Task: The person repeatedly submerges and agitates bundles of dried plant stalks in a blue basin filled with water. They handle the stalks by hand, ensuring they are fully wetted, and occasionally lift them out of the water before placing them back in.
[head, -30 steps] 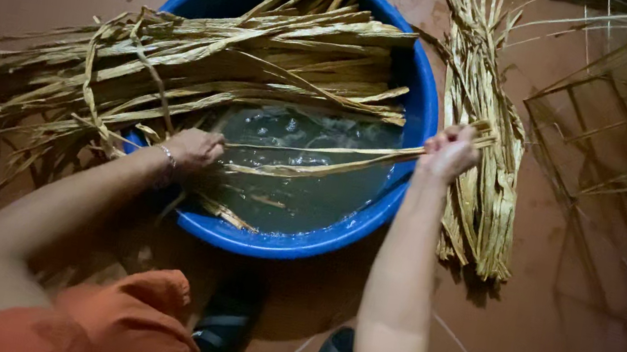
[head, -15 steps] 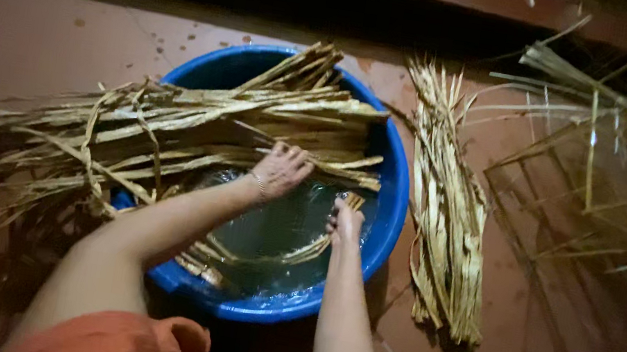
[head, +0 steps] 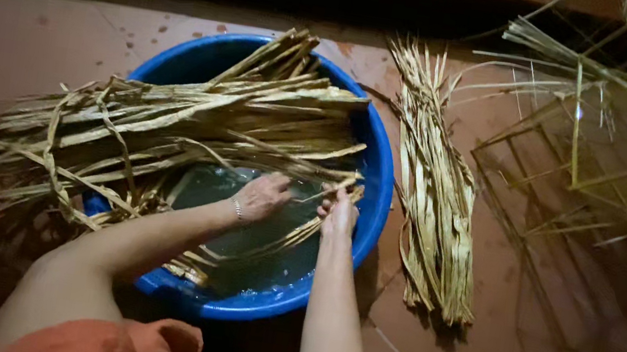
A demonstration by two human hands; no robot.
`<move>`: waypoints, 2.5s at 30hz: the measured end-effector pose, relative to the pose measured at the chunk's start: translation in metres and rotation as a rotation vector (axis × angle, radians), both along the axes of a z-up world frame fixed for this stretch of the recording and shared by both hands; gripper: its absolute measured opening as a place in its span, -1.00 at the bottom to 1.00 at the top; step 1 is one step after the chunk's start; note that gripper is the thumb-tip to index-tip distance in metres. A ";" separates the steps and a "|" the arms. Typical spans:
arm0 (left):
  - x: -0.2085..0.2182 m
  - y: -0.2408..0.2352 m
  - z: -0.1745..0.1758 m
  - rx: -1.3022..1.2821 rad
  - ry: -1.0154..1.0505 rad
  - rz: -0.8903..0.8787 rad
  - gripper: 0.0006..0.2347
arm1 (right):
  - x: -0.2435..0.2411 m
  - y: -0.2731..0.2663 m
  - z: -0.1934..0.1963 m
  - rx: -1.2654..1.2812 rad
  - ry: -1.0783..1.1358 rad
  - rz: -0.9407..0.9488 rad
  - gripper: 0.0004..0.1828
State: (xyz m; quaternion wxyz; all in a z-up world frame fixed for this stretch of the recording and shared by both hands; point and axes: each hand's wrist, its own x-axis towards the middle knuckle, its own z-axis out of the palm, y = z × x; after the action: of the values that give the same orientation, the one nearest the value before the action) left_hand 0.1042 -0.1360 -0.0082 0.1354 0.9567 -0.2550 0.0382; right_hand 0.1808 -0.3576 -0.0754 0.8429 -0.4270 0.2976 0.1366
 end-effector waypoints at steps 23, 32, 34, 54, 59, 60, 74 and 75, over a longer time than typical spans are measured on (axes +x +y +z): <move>0.003 -0.035 -0.017 -0.879 0.858 0.611 -0.76 | -0.039 0.022 0.075 -0.211 -0.216 0.251 -0.88; 0.014 -0.033 -0.034 -0.944 0.831 0.627 -0.67 | -0.034 0.023 0.049 -0.255 -0.121 0.314 -0.82; 0.013 -0.033 -0.035 -0.811 0.739 0.630 -0.69 | -0.030 0.029 0.033 -0.343 -0.147 0.232 -0.80; 0.027 -0.046 -0.091 -0.596 0.472 0.603 -0.61 | -0.024 0.041 -0.004 -0.644 -0.323 0.220 -0.82; 0.030 -0.057 -0.098 -0.535 0.399 0.529 -0.60 | -0.019 0.036 -0.021 -0.830 -0.365 0.183 -0.72; 0.030 -0.058 -0.091 -0.528 0.420 0.505 -0.60 | -0.019 0.036 -0.020 -0.815 -0.316 0.167 -0.68; 0.029 -0.052 -0.056 -0.906 0.574 0.645 -0.68 | -0.017 0.030 -0.010 -0.138 -0.102 0.395 -0.77; 0.033 -0.054 -0.063 -0.923 0.525 0.619 -0.68 | -0.020 0.028 -0.001 -0.095 -0.100 0.381 -0.77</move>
State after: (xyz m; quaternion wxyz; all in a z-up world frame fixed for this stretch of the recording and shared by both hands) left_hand 0.1376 -0.1899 -0.0708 0.5766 0.8064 0.1195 -0.0545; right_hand 0.1611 -0.3296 -0.0762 0.7946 -0.5210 0.1752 0.2578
